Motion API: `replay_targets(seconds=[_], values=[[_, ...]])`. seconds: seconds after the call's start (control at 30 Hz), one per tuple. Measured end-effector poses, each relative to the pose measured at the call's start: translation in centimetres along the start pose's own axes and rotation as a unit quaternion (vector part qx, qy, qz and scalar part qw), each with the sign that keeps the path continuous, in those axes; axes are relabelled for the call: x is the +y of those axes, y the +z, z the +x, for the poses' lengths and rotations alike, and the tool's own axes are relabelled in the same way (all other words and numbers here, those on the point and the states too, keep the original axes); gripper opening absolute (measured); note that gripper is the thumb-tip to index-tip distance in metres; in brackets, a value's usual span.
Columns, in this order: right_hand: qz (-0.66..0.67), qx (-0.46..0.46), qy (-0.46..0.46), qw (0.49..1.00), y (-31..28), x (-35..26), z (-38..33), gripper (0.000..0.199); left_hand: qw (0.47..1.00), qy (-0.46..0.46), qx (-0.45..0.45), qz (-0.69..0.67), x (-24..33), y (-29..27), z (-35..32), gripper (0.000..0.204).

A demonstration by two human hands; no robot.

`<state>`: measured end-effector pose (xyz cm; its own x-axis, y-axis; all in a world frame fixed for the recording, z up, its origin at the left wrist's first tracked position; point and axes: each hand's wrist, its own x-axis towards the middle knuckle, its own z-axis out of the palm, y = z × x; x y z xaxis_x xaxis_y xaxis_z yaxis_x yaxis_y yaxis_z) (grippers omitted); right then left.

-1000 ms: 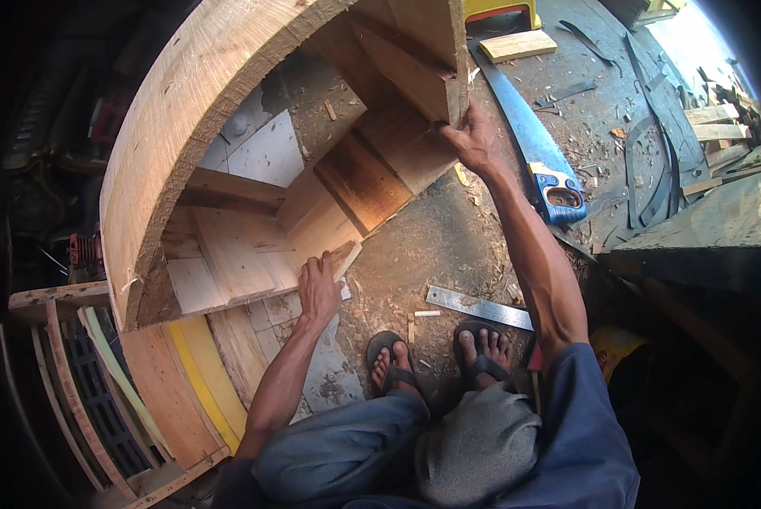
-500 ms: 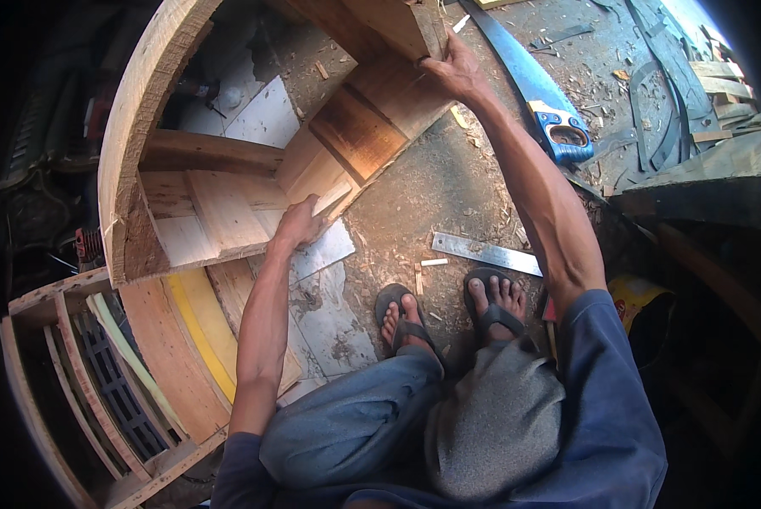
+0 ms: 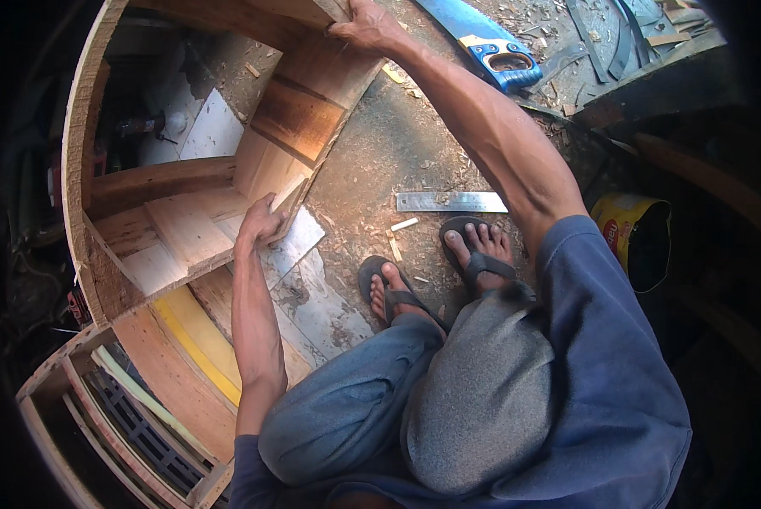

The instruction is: The person assembles a wooden box by hammering nails into pre-drilled holes, fitting wooden slats into place, and securing the structure. They use a hammer and a metal square to align and fasten the pieces.

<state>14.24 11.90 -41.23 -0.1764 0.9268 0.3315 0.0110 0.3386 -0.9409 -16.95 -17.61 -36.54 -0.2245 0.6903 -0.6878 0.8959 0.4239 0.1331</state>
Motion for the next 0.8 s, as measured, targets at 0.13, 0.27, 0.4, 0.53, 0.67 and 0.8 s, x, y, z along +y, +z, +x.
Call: replay_targets(seconds=[0.13,0.27,0.4,0.53,0.67,0.8], values=[[-0.025,-0.035,0.001,0.999,-0.2,-4.7,-1.2,0.075,1.0,-0.019,0.005,0.005,0.0,-0.1,-1.1,0.061],[-0.046,-0.031,0.012,0.998,-1.1,-4.2,-0.8,0.075,0.998,-0.016,0.051,0.012,0.0,0.3,-0.5,0.062],[0.001,0.012,-0.079,0.997,-0.2,-2.8,-0.8,0.071,0.998,-0.042,0.055,0.005,-0.3,0.7,-0.6,0.064],[-0.006,-0.007,0.002,1.0,-0.2,0.3,-0.4,0.068,0.998,-0.055,0.025,-0.008,0.7,0.4,-0.7,0.067],[0.129,0.005,-0.021,0.991,0.7,2.1,0.0,0.064,0.998,-0.05,0.032,-0.017,1.5,0.3,-0.9,0.067],[0.088,-0.037,0.045,0.994,-0.3,-1.1,-0.9,0.06,0.998,-0.054,0.038,-0.023,0.5,0.7,-0.4,0.068]])
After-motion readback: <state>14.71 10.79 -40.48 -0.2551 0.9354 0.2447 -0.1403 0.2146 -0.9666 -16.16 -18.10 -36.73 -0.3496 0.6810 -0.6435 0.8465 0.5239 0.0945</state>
